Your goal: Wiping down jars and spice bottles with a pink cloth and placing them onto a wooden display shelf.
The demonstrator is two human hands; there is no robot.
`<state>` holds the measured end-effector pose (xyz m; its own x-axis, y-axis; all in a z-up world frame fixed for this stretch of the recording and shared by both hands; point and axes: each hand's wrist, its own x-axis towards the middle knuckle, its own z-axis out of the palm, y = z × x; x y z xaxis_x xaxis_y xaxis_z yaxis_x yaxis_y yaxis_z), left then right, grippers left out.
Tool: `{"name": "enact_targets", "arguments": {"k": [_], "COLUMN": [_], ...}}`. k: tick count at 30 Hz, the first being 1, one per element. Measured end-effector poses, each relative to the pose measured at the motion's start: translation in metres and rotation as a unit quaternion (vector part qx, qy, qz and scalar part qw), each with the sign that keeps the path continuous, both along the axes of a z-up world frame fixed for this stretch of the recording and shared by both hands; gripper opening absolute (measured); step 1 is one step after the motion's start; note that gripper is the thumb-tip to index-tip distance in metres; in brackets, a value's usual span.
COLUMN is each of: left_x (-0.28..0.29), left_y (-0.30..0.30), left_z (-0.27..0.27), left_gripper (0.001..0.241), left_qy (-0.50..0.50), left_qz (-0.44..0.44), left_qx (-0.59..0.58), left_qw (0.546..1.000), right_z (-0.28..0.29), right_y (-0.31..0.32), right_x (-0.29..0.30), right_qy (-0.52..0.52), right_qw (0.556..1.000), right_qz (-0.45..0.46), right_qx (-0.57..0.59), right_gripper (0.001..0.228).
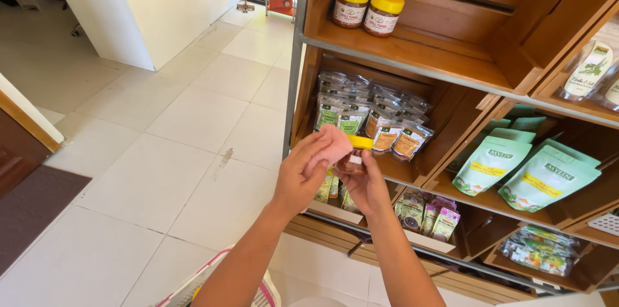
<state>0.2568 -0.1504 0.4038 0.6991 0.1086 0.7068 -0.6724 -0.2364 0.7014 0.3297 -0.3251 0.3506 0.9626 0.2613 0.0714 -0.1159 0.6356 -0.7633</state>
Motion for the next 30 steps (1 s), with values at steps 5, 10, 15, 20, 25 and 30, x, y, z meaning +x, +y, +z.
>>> {"name": "enact_targets", "arguments": {"k": [5,10,15,20,25,30], "left_x": [0.016,0.02,0.014,0.016,0.011,0.008], "left_y": [-0.025,-0.037,-0.052,-0.047,-0.045,-0.041], "left_z": [-0.004,0.0,0.011,0.003,-0.004,-0.018], "left_gripper": [0.041,0.044,0.044,0.04,0.04,0.04], "left_qy": [0.002,-0.004,0.021,0.025,0.03,0.03], "left_qz": [-0.044,-0.031,-0.046,-0.037,0.018,-0.037], "left_qx": [0.06,0.011,0.038,0.045,-0.005,0.04], "left_qw": [0.997,0.999,0.998,0.998,0.999,0.998], "right_z": [-0.011,0.002,-0.001,-0.019,-0.014,-0.04], "right_y": [-0.021,-0.036,-0.043,-0.047,-0.041,-0.036], "right_x": [0.018,0.02,0.028,0.037,0.028,0.032], "right_qy": [0.001,-0.001,0.027,0.007,0.027,-0.042], "right_qw": [1.0,0.998,0.996,0.999,0.998,0.999], "right_qz": [0.008,0.01,0.022,0.006,0.0,-0.017], "right_qx": [0.023,0.068,0.082,0.034,0.05,0.008], "right_gripper": [0.051,0.043,0.048,0.046,0.045,0.052]}}
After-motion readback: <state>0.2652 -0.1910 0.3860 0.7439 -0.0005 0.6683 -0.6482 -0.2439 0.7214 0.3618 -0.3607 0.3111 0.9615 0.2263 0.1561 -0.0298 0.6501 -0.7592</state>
